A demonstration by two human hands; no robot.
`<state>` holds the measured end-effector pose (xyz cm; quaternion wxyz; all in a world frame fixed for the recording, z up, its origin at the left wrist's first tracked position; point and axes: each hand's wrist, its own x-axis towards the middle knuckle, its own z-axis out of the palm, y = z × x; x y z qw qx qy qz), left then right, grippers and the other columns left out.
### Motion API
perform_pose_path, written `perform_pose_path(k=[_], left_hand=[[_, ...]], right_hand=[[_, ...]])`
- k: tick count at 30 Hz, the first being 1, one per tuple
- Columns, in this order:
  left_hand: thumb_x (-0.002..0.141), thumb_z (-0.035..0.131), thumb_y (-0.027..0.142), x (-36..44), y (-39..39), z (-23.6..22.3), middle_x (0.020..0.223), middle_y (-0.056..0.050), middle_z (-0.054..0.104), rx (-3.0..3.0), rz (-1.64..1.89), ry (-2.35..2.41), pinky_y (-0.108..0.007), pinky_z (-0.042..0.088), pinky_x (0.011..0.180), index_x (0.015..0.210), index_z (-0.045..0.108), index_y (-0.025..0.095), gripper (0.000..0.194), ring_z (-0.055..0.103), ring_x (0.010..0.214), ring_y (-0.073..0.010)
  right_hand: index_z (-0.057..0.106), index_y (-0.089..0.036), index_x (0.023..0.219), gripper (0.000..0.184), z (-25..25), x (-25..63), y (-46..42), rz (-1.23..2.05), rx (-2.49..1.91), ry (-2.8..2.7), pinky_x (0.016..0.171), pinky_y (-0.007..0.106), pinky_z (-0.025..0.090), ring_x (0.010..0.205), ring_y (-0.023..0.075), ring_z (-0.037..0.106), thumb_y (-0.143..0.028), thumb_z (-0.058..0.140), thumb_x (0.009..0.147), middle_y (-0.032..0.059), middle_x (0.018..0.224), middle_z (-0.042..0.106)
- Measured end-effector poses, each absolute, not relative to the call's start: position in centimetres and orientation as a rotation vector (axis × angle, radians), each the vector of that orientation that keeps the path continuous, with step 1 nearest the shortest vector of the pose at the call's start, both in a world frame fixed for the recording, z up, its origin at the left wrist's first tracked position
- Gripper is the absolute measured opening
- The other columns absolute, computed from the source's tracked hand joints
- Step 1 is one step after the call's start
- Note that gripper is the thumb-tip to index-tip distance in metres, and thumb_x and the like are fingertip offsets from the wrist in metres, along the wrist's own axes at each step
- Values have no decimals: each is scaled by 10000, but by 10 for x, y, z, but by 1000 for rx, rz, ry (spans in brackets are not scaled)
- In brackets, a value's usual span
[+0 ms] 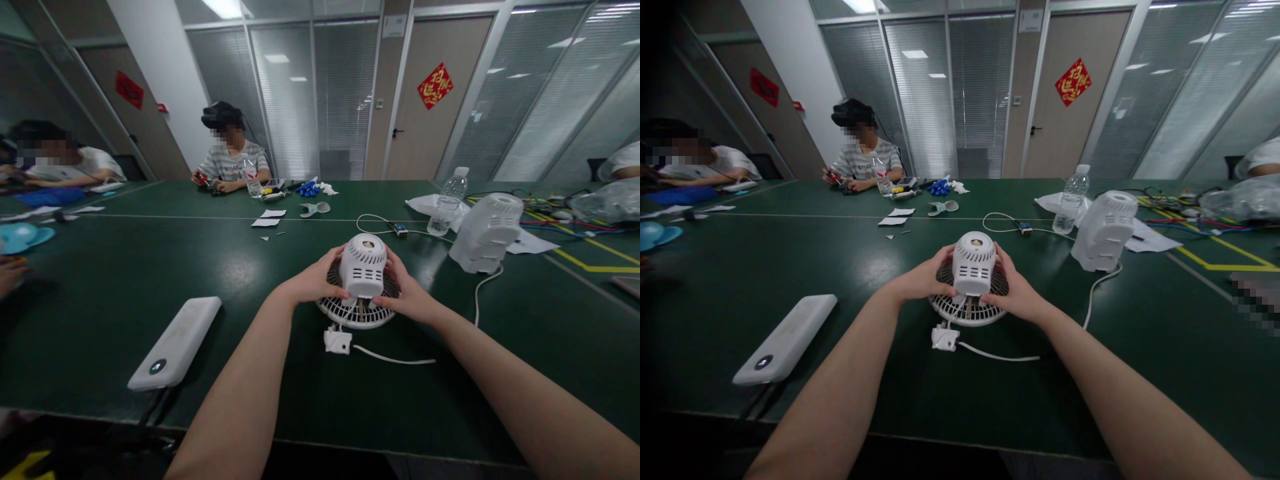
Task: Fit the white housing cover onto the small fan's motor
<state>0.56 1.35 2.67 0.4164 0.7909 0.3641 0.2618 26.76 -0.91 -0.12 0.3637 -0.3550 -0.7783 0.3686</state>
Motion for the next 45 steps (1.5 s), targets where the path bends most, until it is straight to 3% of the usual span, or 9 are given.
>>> perform_pose_path(k=[6,18,25,34,45], left_hand=[[622,802,264,5,13,26,1489,-148,342,1981,665,895,-635,218,1124,1475,186,296,1052,324,1383,-367],[616,819,310,6,15,23,1510,-158,313,2004,690,882,-605,217,1138,1481,171,276,1082,310,1395,-352],[623,812,307,6,14,24,1502,-142,334,2010,697,929,-627,236,1118,1481,180,299,1065,330,1381,-367],[623,810,312,6,13,26,1501,-140,334,2020,695,896,-581,257,1127,1481,167,286,1072,326,1385,-346],[628,811,342,5,15,24,1524,-157,283,2013,607,910,-613,198,1144,1483,113,273,1106,278,1406,-366]], right_hand=[[-75,-306,1518,1124,-3,263,-9,965,-846,-1987,1161,550,211,1412,291,286,-373,750,757,107,1540,278],[-96,-319,1516,1080,-1,260,-13,903,-958,-1975,1115,586,296,1344,321,403,-330,707,794,113,1487,376],[-120,-320,1512,1056,-3,258,-13,871,-949,-1997,1138,557,275,1368,303,368,-318,678,820,94,1528,305],[-69,-318,1515,1048,-1,260,-12,904,-925,-1987,1133,558,281,1364,304,373,-339,699,803,114,1509,331],[-28,-271,1502,1084,12,264,-14,988,-1043,-2006,1128,550,278,1363,316,368,-320,746,745,161,1441,405]])
